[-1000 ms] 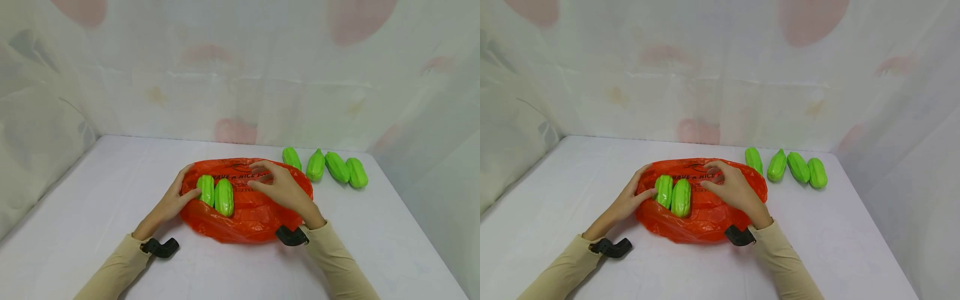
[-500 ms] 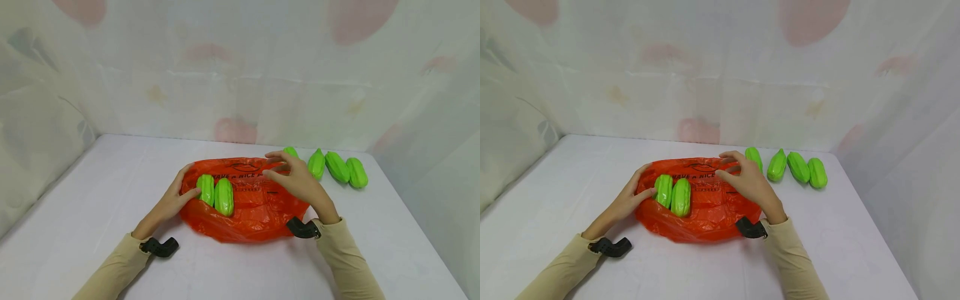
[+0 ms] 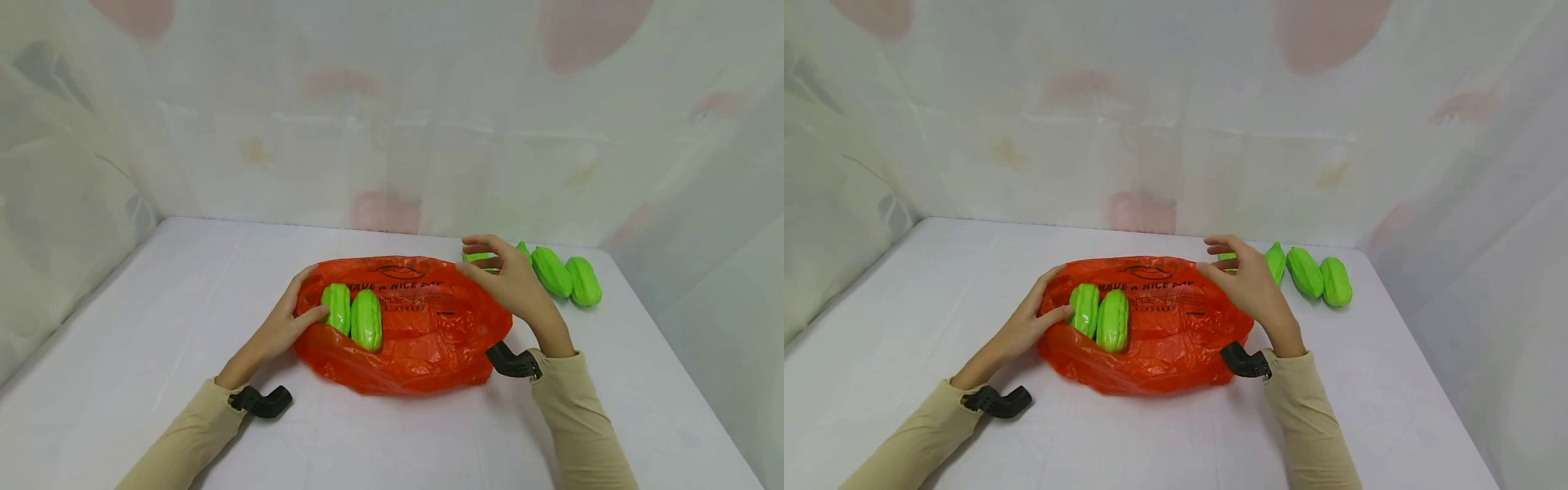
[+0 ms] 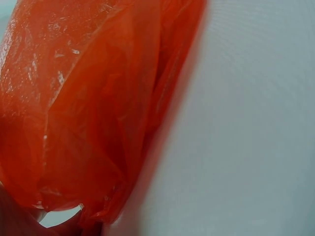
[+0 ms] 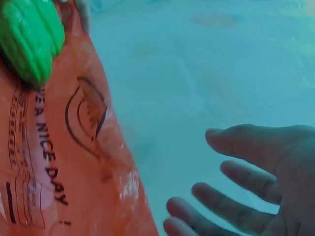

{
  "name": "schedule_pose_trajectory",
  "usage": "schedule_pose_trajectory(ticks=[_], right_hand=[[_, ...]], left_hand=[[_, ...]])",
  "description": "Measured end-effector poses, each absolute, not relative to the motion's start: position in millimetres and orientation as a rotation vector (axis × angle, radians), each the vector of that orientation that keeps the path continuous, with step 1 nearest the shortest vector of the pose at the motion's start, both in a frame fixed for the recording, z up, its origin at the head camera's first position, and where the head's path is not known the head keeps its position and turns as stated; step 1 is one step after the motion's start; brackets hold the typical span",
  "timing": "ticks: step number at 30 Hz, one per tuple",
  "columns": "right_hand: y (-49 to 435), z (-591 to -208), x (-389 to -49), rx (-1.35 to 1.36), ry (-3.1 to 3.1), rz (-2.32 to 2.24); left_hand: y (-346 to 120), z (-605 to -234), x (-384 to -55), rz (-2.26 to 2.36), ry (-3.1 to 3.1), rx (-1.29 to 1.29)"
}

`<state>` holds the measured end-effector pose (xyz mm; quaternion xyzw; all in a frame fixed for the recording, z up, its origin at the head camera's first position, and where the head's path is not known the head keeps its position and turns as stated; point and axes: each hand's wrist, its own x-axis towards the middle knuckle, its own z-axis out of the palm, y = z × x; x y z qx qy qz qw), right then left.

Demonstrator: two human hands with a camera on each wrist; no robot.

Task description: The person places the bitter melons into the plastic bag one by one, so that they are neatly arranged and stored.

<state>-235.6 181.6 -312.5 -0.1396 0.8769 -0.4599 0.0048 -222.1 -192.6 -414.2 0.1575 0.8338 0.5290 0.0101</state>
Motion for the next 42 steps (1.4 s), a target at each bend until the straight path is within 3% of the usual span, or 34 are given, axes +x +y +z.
schedule_pose_trajectory(ticks=[32,42], right_hand=[[229,-364,-272,-0.208,2.892,-1.429],[228,-380,-279,-0.264,2.887,-1.45]], left_hand=[[-195,-416,-223,1.63,2.606,0.496],[-196,-413,-223,1.632,2.597,0.489]])
